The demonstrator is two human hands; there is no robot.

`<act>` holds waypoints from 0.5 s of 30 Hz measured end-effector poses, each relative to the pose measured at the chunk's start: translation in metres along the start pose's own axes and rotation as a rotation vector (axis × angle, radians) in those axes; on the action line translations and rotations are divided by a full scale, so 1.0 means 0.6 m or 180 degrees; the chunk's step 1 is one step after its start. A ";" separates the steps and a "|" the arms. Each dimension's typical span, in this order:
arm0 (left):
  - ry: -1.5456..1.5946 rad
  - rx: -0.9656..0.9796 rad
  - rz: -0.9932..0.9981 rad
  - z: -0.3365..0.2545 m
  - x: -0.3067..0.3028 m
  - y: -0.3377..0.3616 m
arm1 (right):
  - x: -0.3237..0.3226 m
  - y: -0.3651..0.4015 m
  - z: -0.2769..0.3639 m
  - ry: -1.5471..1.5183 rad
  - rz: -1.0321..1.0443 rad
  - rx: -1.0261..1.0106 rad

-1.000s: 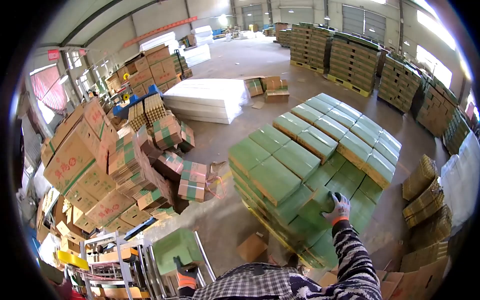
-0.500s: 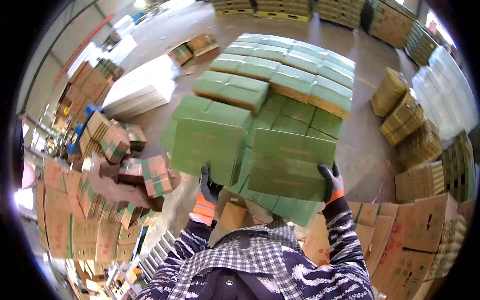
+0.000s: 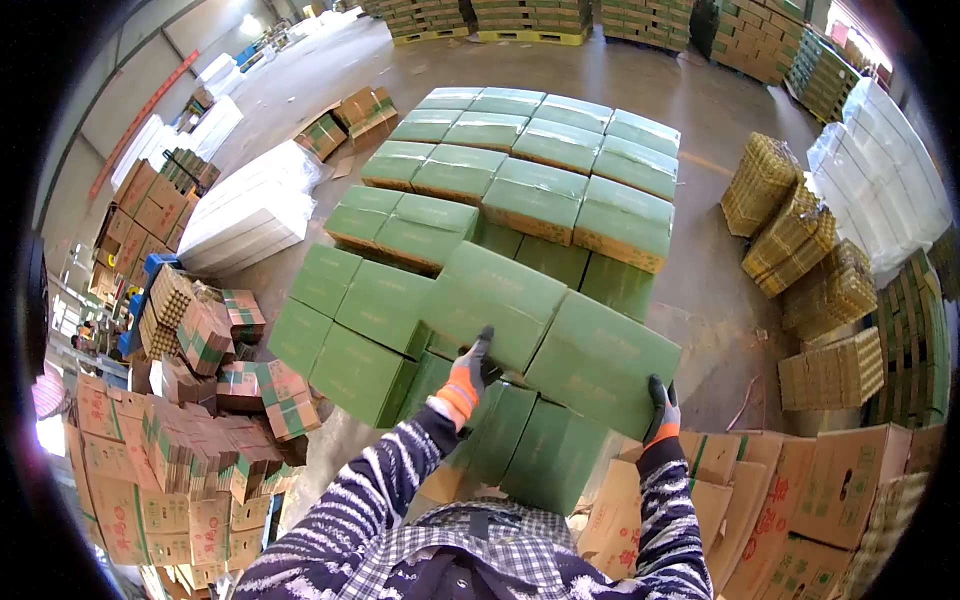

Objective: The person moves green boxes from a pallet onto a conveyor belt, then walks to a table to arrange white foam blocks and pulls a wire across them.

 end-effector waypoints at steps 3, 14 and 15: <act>0.0117 -0.0005 0.0119 -0.015 0.089 -0.027 | -0.013 -0.106 0.005 -0.0025 -0.0053 0.0052; -0.1351 0.0489 0.0038 -0.003 0.100 -0.256 | 0.007 -0.368 -0.068 0.0640 0.0536 0.0053; -0.0996 0.0855 0.0231 0.000 0.094 -0.252 | 0.012 -0.360 -0.060 0.0650 0.0584 0.0041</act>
Point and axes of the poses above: each hand's wrist, its own y-axis away from the middle knuckle, its own x-axis out of the palm, z = x × y, the point moved 4 cm from there along -y, towards the middle knuckle, and after that the axes turned 14 degrees about y, right-handed, at the moved point
